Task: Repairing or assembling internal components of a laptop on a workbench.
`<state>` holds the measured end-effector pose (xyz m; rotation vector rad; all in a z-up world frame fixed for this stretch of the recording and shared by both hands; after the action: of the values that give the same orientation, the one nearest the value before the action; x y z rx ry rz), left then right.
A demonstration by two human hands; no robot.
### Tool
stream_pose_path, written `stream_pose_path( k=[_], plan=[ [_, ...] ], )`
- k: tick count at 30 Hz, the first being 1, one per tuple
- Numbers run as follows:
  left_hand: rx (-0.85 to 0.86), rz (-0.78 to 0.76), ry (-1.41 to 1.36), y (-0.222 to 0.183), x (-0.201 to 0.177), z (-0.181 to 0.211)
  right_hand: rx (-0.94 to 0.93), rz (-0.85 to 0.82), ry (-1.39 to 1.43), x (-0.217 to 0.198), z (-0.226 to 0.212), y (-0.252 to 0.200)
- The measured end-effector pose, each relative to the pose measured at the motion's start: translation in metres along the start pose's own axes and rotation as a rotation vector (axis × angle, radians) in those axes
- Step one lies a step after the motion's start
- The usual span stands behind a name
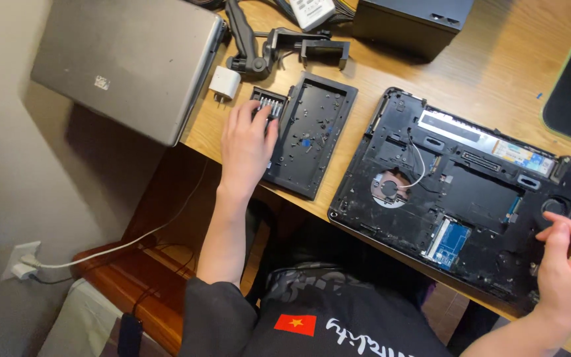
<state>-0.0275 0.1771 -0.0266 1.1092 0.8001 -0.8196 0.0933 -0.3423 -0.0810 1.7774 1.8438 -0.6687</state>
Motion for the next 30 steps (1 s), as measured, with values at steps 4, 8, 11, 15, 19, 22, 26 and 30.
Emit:
stream_pose_path(
  k=[4, 8, 11, 15, 19, 22, 26, 30],
  plan=[
    [-0.025, -0.036, -0.102, -0.006, 0.003, -0.005, 0.032, 0.007, 0.014, 0.0, -0.015, -0.002],
    [-0.04, -0.04, -0.181, -0.011, 0.004, -0.01, -0.002, 0.001, -0.038, -0.001, -0.013, -0.003],
    [-0.04, -0.037, -0.239, -0.011, 0.004, -0.011, 0.005, 0.006, -0.001, 0.0, -0.024, -0.003],
    [-0.032, -0.039, -0.235, -0.01, 0.004, -0.012, 0.004, 0.002, 0.032, -0.001, -0.025, -0.004],
    [0.048, 0.01, -0.115, -0.003, 0.004, -0.01, 0.012, 0.009, 0.01, 0.0, -0.03, -0.002],
    [0.071, 0.013, -0.037, 0.019, 0.003, -0.006, 0.022, 0.006, 0.039, 0.0, -0.038, -0.001],
    [0.104, -0.02, 0.014, 0.048, 0.022, -0.016, 0.009, 0.01, 0.017, 0.0, -0.033, -0.002],
    [0.177, -0.062, 0.079, 0.064, 0.043, -0.025, 0.044, 0.024, 0.04, -0.002, -0.04, -0.001]
  ],
)
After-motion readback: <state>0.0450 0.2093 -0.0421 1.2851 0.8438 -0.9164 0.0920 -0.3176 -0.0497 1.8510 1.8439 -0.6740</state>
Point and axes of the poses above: each hand's wrist, its own y-axis towards the middle knuckle, its own x-axis out of the palm, z = x × y, the point moved 2 cm from there along y, towards the middle knuckle, and after that the axes turned 9 degrees about x, right-handed, at the moved point
